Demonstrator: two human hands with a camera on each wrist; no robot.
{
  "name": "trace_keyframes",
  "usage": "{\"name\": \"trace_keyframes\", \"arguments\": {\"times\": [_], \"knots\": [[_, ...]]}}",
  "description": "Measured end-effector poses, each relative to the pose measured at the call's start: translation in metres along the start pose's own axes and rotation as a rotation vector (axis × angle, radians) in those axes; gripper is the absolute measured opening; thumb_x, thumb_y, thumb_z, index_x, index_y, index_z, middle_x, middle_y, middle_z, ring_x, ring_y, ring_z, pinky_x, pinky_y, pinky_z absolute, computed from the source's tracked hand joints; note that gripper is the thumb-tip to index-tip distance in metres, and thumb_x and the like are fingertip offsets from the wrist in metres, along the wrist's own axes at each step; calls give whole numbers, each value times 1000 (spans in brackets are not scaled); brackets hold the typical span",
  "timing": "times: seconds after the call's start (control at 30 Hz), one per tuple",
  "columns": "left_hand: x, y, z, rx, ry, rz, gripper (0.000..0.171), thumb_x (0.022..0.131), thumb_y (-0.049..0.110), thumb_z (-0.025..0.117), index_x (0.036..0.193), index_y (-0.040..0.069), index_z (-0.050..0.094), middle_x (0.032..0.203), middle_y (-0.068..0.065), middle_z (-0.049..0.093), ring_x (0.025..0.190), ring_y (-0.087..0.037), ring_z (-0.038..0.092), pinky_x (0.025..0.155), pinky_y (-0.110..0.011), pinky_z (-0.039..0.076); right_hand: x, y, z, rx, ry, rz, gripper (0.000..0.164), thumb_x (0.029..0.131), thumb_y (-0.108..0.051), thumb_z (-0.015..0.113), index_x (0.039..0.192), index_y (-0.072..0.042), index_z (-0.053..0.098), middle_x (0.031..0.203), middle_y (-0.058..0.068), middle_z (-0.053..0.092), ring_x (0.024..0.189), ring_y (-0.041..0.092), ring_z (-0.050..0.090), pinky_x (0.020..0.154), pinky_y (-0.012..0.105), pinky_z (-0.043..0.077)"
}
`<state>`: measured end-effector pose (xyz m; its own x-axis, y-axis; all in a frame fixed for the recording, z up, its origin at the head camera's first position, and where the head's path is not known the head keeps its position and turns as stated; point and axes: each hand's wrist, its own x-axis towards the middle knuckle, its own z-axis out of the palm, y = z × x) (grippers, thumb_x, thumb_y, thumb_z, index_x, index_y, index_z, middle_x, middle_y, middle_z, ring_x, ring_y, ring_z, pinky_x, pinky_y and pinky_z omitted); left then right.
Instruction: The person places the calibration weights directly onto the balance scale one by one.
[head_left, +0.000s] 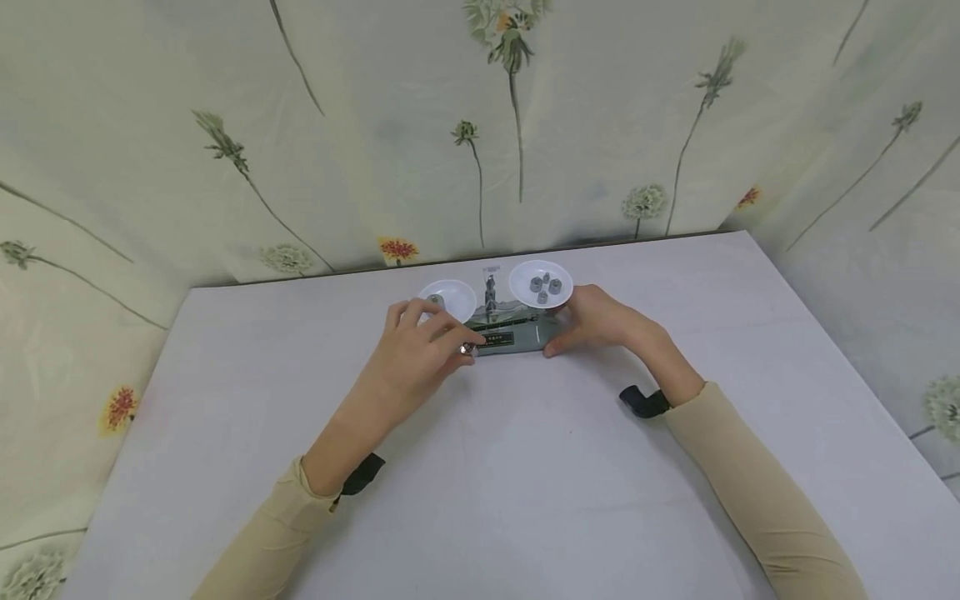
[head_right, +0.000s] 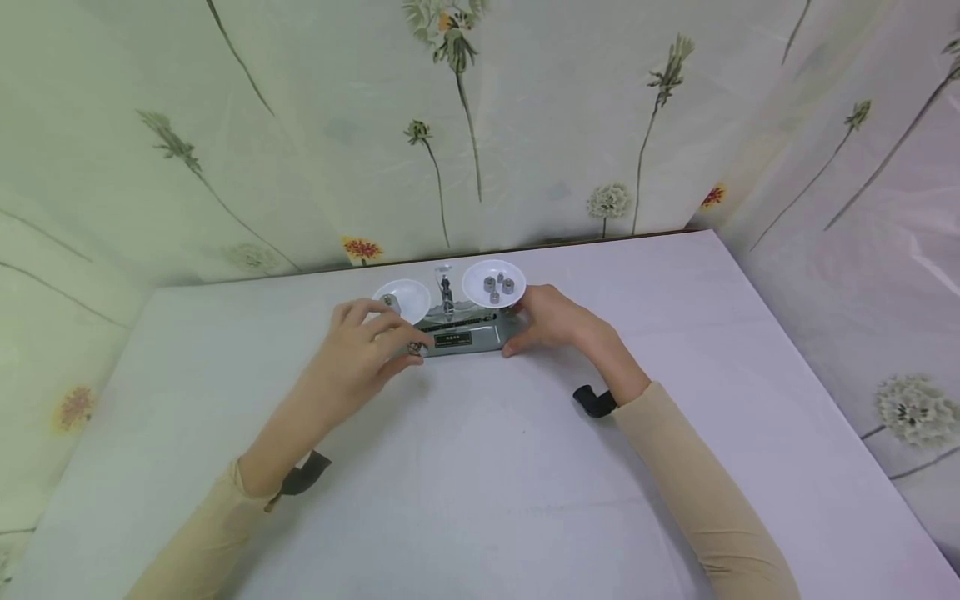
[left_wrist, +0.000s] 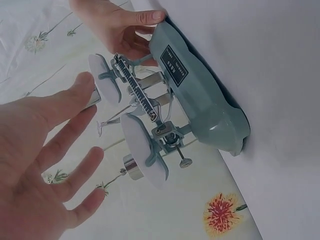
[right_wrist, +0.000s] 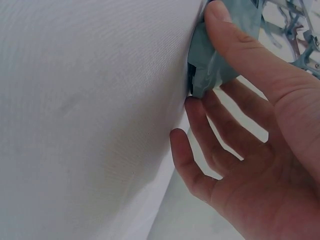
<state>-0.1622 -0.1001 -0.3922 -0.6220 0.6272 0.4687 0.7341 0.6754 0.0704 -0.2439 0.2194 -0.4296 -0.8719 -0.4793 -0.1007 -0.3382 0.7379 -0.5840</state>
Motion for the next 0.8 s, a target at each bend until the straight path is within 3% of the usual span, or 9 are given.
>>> {"name": "trace_keyframes", "arguments": {"times": [0.8], "knots": [[10,-8,6,27,172,-75,21,94,21,85,114,21,79,103,-4,79,121,-38,63,105,-60,47,0,0,0,10,-4,1,89,74,-21,101,148,0,55,138,22,70,132,41,65,118,61,51]]}}
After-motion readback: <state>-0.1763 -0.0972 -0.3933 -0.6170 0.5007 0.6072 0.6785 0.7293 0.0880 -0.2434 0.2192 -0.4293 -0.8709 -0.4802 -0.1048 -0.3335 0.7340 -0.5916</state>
